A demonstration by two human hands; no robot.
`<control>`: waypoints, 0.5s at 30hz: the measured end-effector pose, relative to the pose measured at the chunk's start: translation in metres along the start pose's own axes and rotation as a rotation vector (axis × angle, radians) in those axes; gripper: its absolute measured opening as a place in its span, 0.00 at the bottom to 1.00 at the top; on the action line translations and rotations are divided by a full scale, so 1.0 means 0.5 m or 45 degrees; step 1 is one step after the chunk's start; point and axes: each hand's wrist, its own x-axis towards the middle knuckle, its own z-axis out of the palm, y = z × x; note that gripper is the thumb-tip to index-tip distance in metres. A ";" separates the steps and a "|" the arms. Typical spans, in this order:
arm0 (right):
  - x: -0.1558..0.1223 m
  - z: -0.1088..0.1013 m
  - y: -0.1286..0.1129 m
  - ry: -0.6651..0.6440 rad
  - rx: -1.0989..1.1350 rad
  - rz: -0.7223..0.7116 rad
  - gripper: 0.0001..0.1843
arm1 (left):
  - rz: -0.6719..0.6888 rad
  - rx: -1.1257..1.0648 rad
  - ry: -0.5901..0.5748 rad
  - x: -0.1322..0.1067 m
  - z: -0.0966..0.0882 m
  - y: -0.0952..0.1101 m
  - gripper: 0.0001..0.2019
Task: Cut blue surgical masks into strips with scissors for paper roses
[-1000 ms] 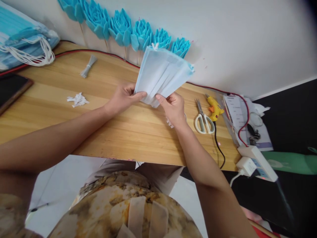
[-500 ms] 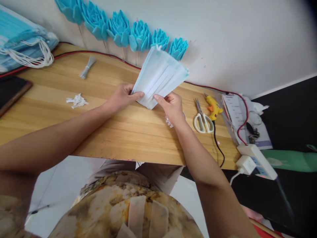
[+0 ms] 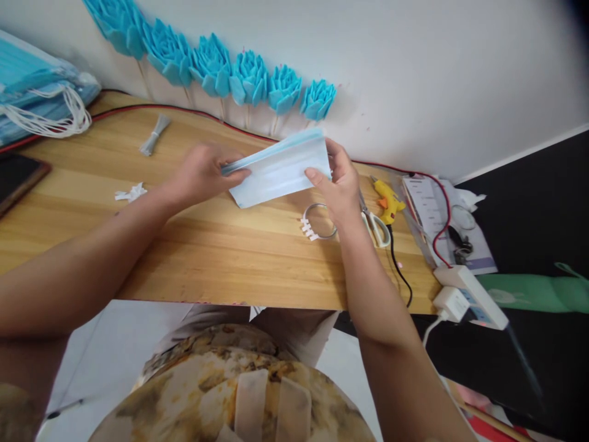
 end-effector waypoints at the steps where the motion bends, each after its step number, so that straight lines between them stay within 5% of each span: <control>1: -0.002 0.001 0.004 -0.008 0.010 0.018 0.31 | 0.046 0.071 0.009 0.002 -0.006 0.007 0.10; 7: -0.008 0.010 0.025 -0.187 -0.006 0.107 0.13 | 0.017 0.035 0.192 0.004 -0.016 0.017 0.11; 15: -0.012 0.015 0.034 -0.205 -0.088 0.162 0.10 | -0.155 -0.046 0.022 0.012 -0.007 -0.022 0.16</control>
